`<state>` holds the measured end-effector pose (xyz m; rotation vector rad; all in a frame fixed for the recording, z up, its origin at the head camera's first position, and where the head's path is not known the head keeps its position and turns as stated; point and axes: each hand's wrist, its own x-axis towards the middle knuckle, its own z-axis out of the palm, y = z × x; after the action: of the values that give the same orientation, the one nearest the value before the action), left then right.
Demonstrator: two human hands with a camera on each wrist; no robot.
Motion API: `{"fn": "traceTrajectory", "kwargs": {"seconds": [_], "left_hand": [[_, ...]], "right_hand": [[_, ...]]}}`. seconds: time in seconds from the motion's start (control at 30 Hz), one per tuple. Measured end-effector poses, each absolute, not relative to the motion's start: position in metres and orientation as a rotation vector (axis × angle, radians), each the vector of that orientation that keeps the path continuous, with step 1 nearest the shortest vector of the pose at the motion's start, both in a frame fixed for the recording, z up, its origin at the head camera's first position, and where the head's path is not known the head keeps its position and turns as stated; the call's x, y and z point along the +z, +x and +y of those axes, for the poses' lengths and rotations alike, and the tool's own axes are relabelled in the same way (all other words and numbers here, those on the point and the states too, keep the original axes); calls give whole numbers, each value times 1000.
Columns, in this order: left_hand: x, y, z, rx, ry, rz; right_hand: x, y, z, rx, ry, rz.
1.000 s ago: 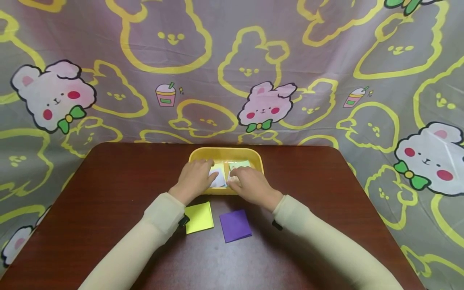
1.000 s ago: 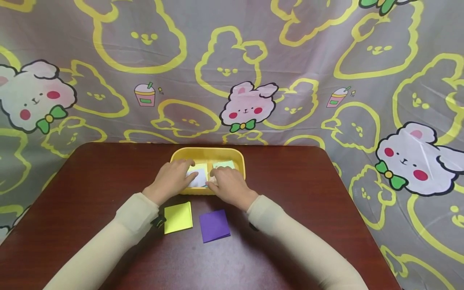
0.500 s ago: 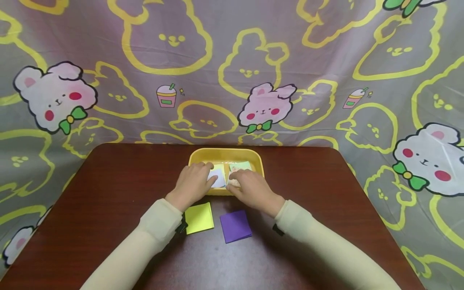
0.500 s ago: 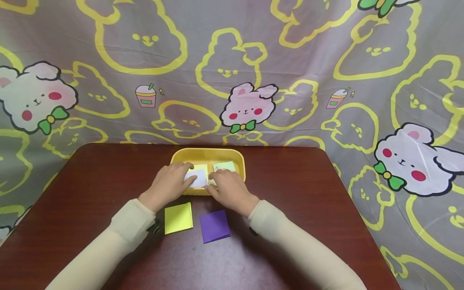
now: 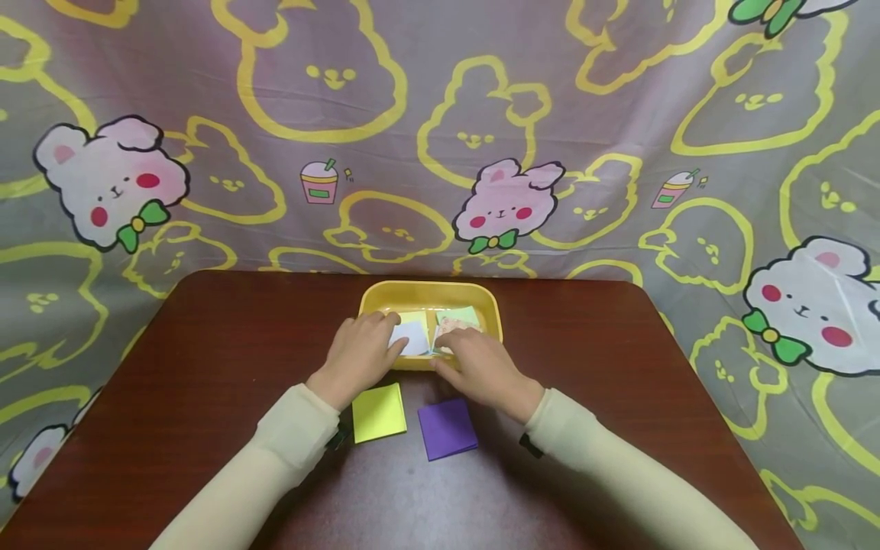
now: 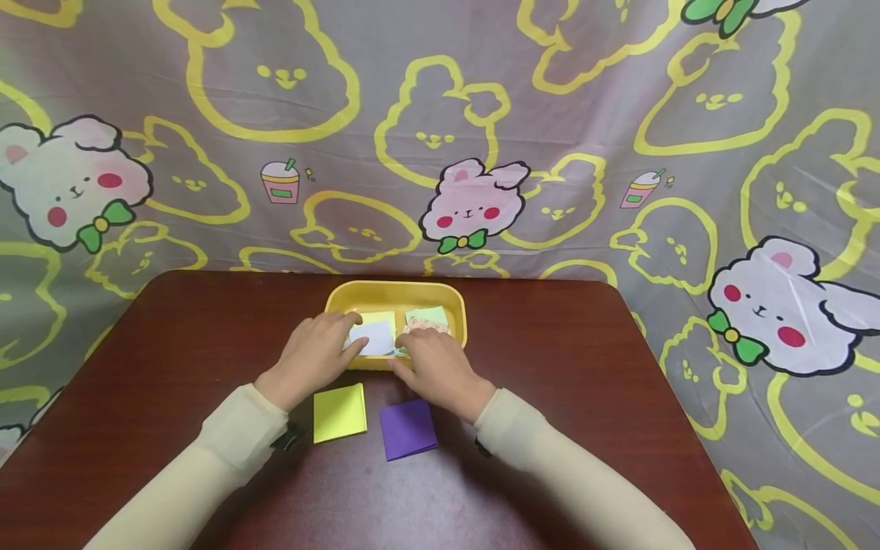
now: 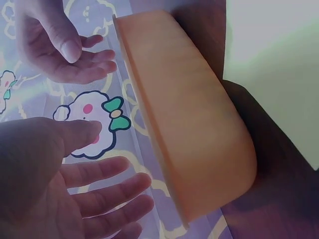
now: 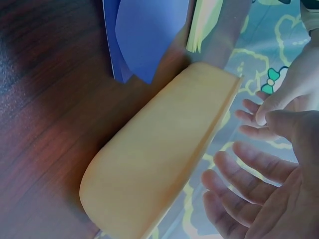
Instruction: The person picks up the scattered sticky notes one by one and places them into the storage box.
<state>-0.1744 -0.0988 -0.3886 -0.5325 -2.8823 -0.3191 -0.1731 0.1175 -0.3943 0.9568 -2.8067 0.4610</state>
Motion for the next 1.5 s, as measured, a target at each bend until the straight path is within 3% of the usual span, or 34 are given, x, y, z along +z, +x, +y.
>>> {"fn": "traceTrajectory", "kwargs": {"seconds": [1.5], "left_hand": [[-395, -127, -97, -317, -625, -2787]], "right_hand": [[-414, -134, 124, 483, 1042, -2747]]}}
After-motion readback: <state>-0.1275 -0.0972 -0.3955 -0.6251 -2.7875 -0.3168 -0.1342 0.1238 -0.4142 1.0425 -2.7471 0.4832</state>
